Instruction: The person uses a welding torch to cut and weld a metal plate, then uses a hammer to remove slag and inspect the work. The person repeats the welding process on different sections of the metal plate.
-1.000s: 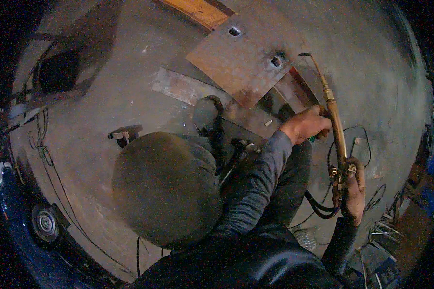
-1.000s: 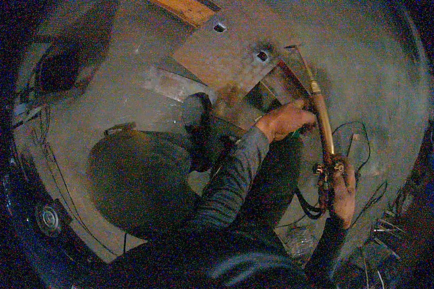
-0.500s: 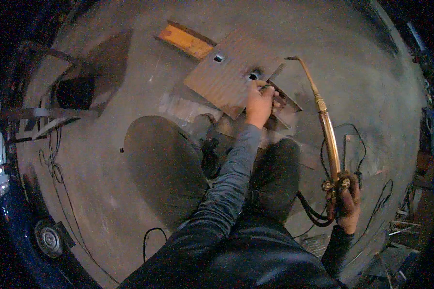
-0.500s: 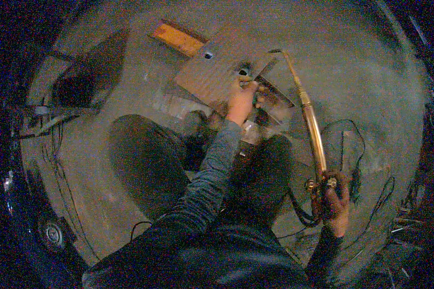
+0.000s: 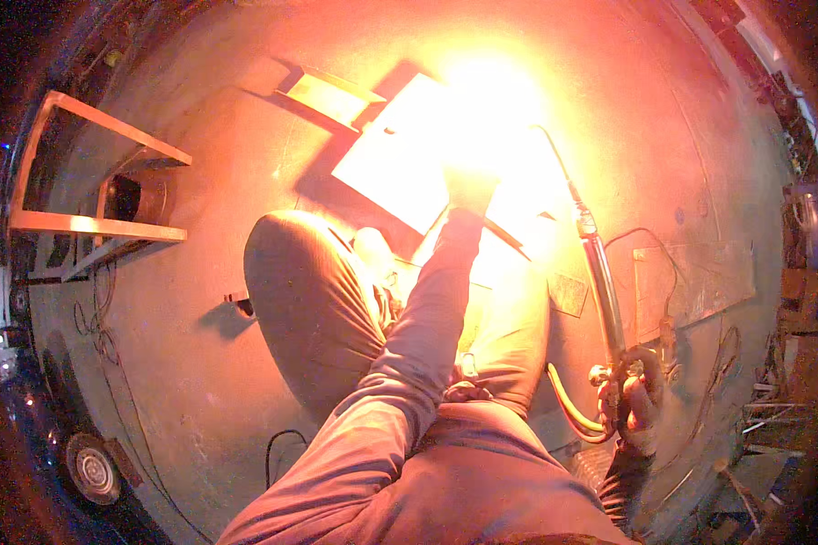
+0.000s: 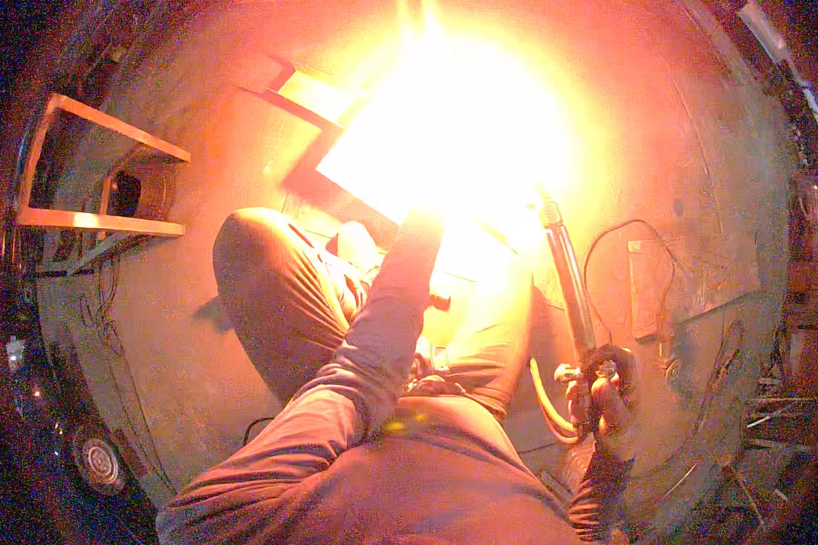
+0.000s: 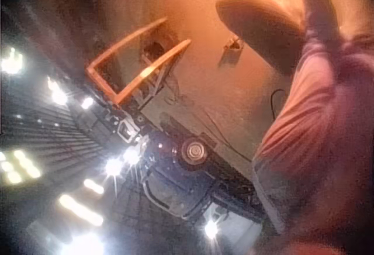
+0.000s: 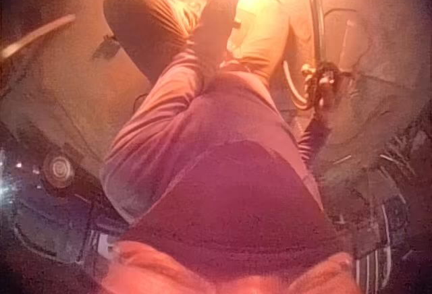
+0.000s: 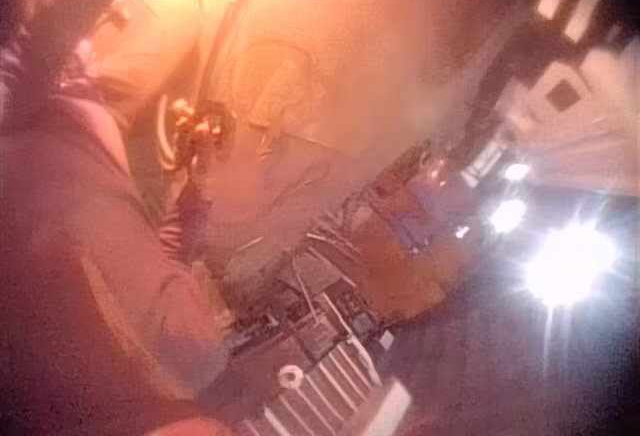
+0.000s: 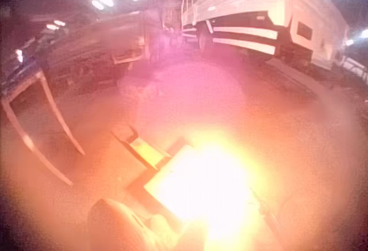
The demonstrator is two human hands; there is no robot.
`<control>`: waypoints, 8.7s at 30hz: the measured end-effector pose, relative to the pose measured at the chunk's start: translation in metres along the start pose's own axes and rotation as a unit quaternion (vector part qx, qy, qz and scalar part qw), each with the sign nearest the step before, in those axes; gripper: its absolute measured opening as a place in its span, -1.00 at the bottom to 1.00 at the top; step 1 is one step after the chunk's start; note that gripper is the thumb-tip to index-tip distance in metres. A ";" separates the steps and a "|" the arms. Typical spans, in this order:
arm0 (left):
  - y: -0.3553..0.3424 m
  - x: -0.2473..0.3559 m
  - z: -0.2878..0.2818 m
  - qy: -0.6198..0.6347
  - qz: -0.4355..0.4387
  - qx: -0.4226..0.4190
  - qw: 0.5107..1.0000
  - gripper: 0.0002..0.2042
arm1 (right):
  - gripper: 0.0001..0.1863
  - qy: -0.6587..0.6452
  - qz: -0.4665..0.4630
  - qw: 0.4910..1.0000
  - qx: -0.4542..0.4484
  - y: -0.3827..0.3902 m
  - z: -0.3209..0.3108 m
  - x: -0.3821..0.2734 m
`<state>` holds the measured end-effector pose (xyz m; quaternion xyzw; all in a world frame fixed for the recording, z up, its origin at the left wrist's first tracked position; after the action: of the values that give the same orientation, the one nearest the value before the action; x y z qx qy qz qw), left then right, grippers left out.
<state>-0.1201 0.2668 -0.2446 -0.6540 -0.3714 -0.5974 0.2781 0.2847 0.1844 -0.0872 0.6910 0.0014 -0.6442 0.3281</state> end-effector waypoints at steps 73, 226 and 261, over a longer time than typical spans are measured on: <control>0.042 0.087 0.028 0.258 0.002 -0.458 0.851 -0.66 | -0.61 0.199 -0.109 0.971 0.081 -0.209 0.129 -0.078; -0.011 -0.132 -0.001 0.107 -0.289 -0.245 0.919 -0.70 | -0.65 0.148 0.057 0.987 -0.013 -0.225 0.141 0.093; -0.010 -0.127 0.003 0.137 -0.275 -0.269 0.913 -0.73 | -0.57 0.150 0.025 0.988 -0.031 -0.226 0.135 0.099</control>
<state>-0.1284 0.2552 -0.3714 -0.4879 -0.3202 -0.8113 -0.0353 0.0854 0.2590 -0.2717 0.7692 0.0529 -0.5245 0.3612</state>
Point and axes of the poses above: each hand's wrist, its own y-axis away from the middle knuckle, its own z-axis out of the palm, x = y × z, the point moved 10 cm from there along -y, towards the middle knuckle
